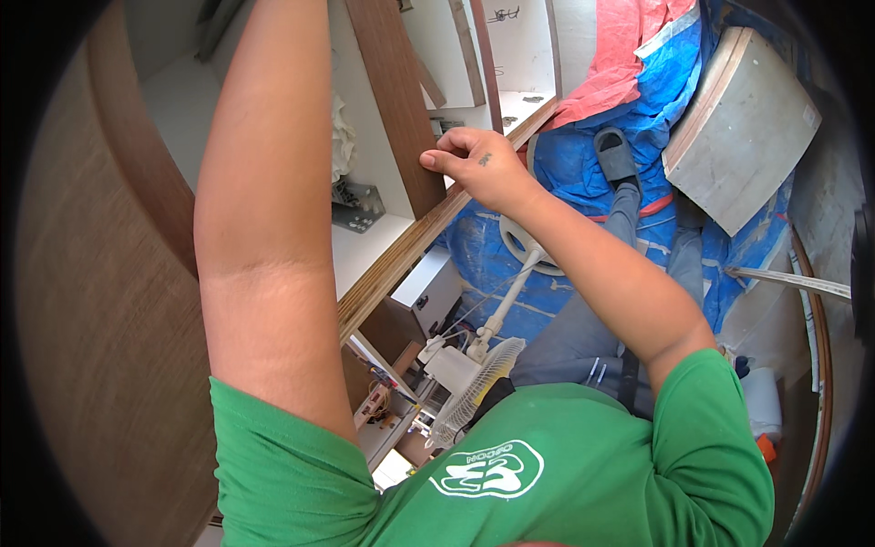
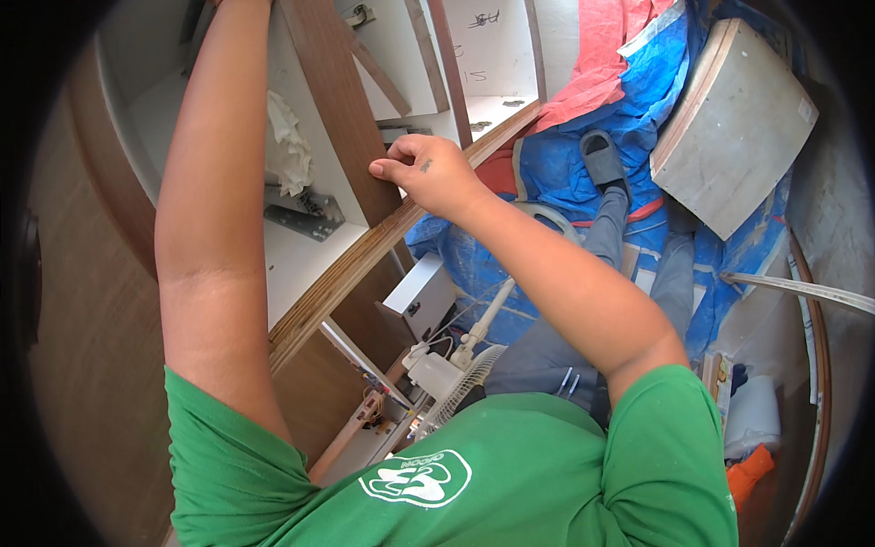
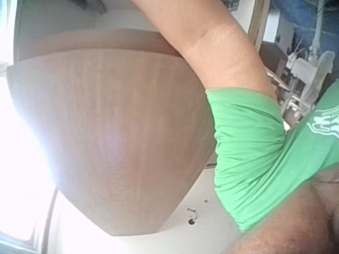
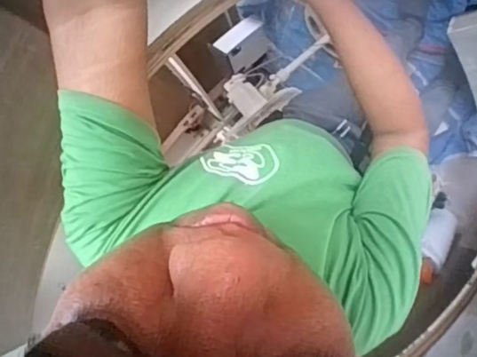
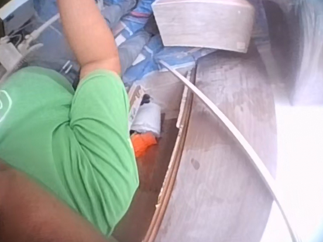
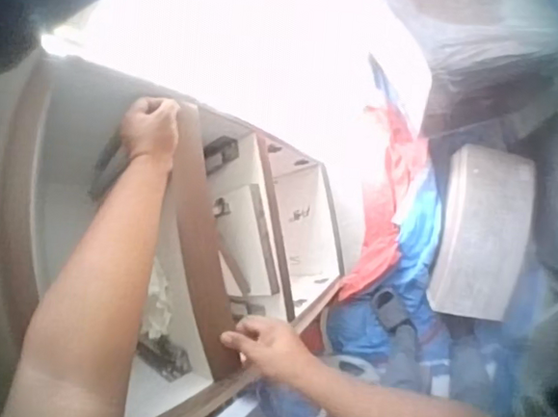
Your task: The person measures and marks a wooden strip using a ruler and utility knife, then cuts the strip and fits it into a cabinet frame. They repeat the measuring and cutting process on another strip and install it into the cabinet.
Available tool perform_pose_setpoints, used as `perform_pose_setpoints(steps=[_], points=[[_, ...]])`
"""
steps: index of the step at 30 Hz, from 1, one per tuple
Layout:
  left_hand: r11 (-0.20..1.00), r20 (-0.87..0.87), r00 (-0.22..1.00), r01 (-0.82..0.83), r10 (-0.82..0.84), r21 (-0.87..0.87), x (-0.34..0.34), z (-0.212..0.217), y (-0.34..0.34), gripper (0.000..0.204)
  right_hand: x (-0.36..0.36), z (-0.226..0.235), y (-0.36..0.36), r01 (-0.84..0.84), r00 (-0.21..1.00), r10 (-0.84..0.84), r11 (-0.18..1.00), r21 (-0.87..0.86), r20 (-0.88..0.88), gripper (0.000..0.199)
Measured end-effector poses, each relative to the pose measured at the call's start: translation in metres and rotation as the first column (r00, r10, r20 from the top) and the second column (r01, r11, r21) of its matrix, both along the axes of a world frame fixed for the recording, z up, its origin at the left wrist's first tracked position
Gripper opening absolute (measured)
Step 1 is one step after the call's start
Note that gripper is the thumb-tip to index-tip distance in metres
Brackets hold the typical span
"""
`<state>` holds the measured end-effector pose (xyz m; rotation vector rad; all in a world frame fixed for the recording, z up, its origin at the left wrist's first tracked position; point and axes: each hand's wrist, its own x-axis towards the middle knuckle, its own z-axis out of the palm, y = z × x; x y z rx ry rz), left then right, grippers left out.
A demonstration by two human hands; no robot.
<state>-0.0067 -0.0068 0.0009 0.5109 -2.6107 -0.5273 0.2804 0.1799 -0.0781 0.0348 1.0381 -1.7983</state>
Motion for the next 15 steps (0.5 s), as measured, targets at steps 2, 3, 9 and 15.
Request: perform_pose_setpoints(steps=[2,3,9,15], points=[[0.998,0.016,1.0,-0.023,0.024,-0.052,0.0,0.001,0.0,0.017,0.002,0.003,-0.003,-0.03,1.0,0.03,0.999,0.011,-0.008,0.034],[0.997,0.026,0.999,-0.03,0.032,-0.078,-0.001,0.002,0.0,0.017,0.003,0.005,-0.005,-0.04,0.999,0.04,0.999,0.008,0.006,0.035],[0.994,0.004,1.0,-0.014,0.014,-0.11,-0.003,0.001,-0.004,0.017,0.011,0.013,-0.007,0.072,0.994,-0.066,0.995,0.062,-0.093,0.036],[0.996,0.028,0.998,-0.047,0.049,-0.075,-0.002,0.0,-0.002,0.016,0.024,0.026,-0.001,0.174,0.955,-0.143,0.98,0.1,-0.261,0.039]])
